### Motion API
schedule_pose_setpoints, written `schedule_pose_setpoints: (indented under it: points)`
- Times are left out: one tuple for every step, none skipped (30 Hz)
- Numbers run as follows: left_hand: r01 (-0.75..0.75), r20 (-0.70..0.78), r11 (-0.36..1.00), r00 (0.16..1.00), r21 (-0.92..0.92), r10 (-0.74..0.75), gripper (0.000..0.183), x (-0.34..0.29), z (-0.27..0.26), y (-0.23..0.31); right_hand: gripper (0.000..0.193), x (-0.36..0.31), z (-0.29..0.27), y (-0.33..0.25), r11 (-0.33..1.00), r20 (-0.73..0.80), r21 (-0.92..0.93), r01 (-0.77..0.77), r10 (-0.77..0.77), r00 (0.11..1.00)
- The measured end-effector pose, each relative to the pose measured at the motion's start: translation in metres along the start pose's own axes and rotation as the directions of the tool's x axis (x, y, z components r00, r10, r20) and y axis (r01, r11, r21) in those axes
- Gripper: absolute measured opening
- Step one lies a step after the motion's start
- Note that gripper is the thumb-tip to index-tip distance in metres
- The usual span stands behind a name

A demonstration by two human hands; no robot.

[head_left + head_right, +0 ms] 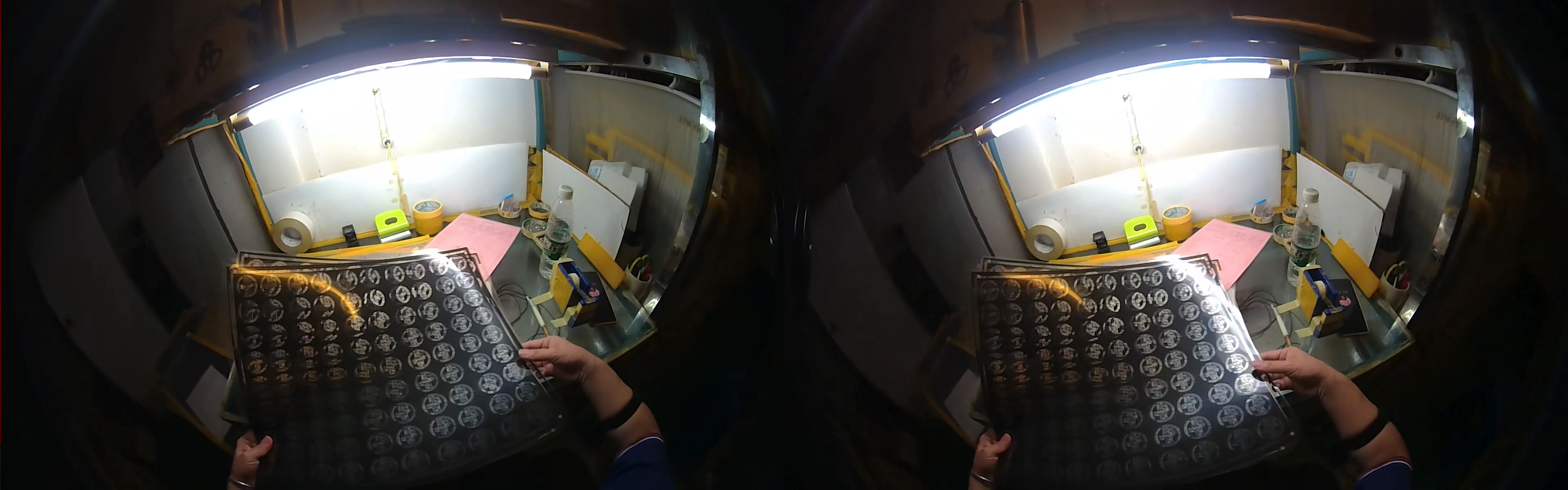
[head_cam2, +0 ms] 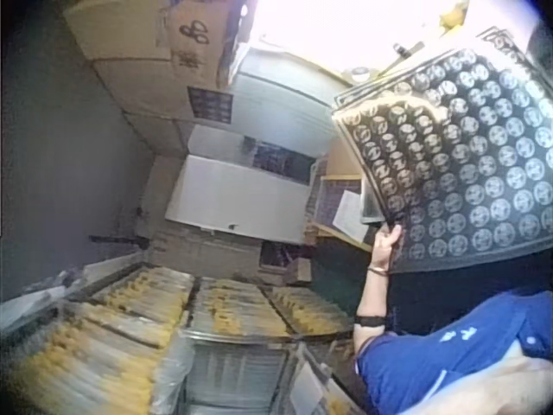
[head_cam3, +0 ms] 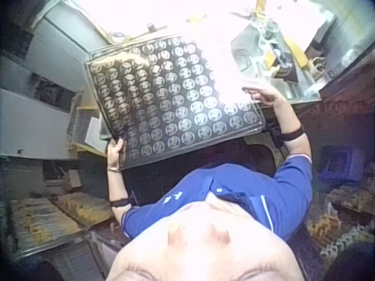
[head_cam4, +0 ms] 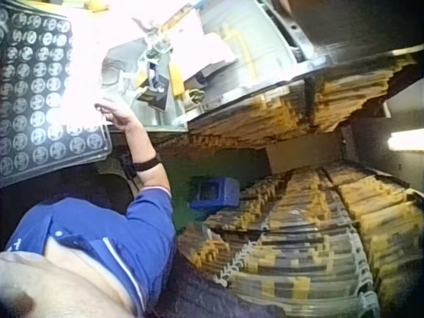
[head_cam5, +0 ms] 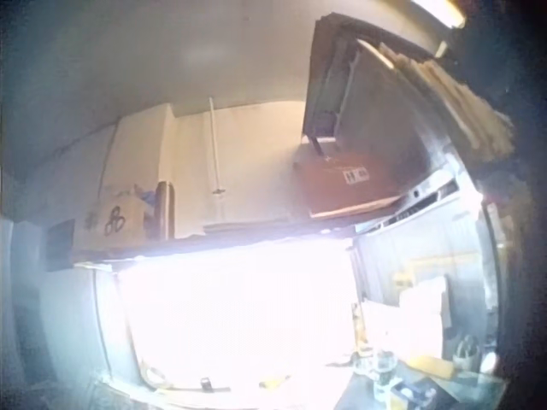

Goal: The user is inspecting a film sheet and checking the patterns using a light box and a pen.

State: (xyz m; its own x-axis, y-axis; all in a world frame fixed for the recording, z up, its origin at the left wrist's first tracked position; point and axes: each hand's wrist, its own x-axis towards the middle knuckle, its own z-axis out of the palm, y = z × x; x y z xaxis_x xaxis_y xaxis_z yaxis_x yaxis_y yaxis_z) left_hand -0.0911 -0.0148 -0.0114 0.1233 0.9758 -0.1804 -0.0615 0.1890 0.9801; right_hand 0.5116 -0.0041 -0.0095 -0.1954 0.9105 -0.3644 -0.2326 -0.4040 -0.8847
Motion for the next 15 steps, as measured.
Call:
schedule_pose_setpoints:
  points:
    - [-0.018, 0.002, 1.000, 1.000, 0.011, 0.018, 0.044, 0.003, 0.000, -0.003, 0.029, -0.001, 0.001, 0.001, 0.998, 0.000, -0.056, -0.018, 0.018, 1.000]
    - [-0.054, -0.003, 0.998, 0.999, 0.024, 0.054, 0.045, 0.009, 0.000, -0.006, 0.029, 0.001, -0.001, 0.002, 0.994, -0.028, -0.105, -0.023, 0.020, 0.999]
    - [-0.083, -0.008, 0.996, 0.996, 0.042, 0.084, 0.038, 0.016, -0.003, -0.013, 0.028, -0.006, 0.009, -0.005, 0.995, -0.040, -0.105, -0.005, 0.001, 0.999]
    - [-0.114, -0.022, 0.991, 0.993, 0.067, 0.116, 0.032, 0.020, -0.006, -0.016, 0.028, -0.009, 0.020, -0.013, 0.995, -0.041, -0.103, 0.016, -0.020, 0.999]
    - [-0.179, -0.034, 0.981, 0.983, 0.080, 0.182, 0.031, 0.024, -0.005, -0.019, 0.027, -0.008, 0.020, -0.014, 0.994, -0.028, -0.069, 0.083, -0.085, 0.996]
    - [-0.243, -0.036, 0.966, 0.968, 0.087, 0.247, 0.029, 0.031, -0.001, -0.021, 0.026, -0.008, 0.019, -0.017, 0.988, -0.024, -0.040, 0.151, -0.152, 0.988]
    - [-0.337, -0.040, 0.938, 0.939, 0.081, 0.341, 0.034, 0.038, 0.014, -0.018, 0.025, -0.009, 0.019, -0.021, 0.976, -0.023, -0.011, 0.219, -0.219, 0.975]
    - [-0.428, -0.045, 0.901, 0.901, 0.075, 0.432, 0.039, 0.045, 0.028, -0.011, 0.023, -0.012, 0.023, -0.027, 0.952, -0.041, -0.013, 0.306, -0.306, 0.951]
    - [-0.369, -0.028, 0.921, 0.926, 0.128, 0.375, 0.013, 0.043, 0.040, 0.009, 0.024, -0.013, 0.026, -0.035, 0.916, -0.054, -0.068, 0.396, -0.400, 0.915]
    - [-0.406, -0.047, 0.909, 0.911, 0.091, 0.411, 0.015, 0.046, 0.045, 0.018, 0.024, -0.013, 0.031, -0.043, 0.869, -0.053, -0.120, 0.480, -0.489, 0.871]
    - [-0.443, -0.067, 0.895, 0.893, 0.055, 0.446, 0.016, 0.051, 0.049, 0.025, 0.024, -0.010, 0.033, -0.051, 0.842, -0.066, -0.119, 0.526, -0.535, 0.842]
    - [-0.480, -0.095, 0.877, 0.872, 0.026, 0.480, 0.018, 0.056, 0.049, 0.030, 0.024, -0.005, 0.038, -0.059, 0.807, -0.054, -0.116, 0.579, -0.587, 0.808]
    - [-0.501, -0.097, 0.865, 0.860, 0.022, 0.500, 0.022, 0.068, 0.048, 0.035, 0.023, -0.006, 0.039, -0.069, 0.781, -0.036, -0.099, 0.616, -0.622, 0.783]
    - [-0.542, -0.103, 0.839, 0.838, -0.045, 0.536, 0.020, 0.074, 0.051, 0.041, 0.023, -0.007, 0.040, -0.078, 0.754, -0.017, -0.081, 0.652, -0.655, 0.756]
    - [-0.584, -0.116, 0.810, 0.809, -0.049, 0.576, 0.019, 0.079, 0.060, 0.048, 0.023, -0.004, 0.037, -0.084, 0.728, -0.014, -0.131, 0.673, -0.680, 0.733]
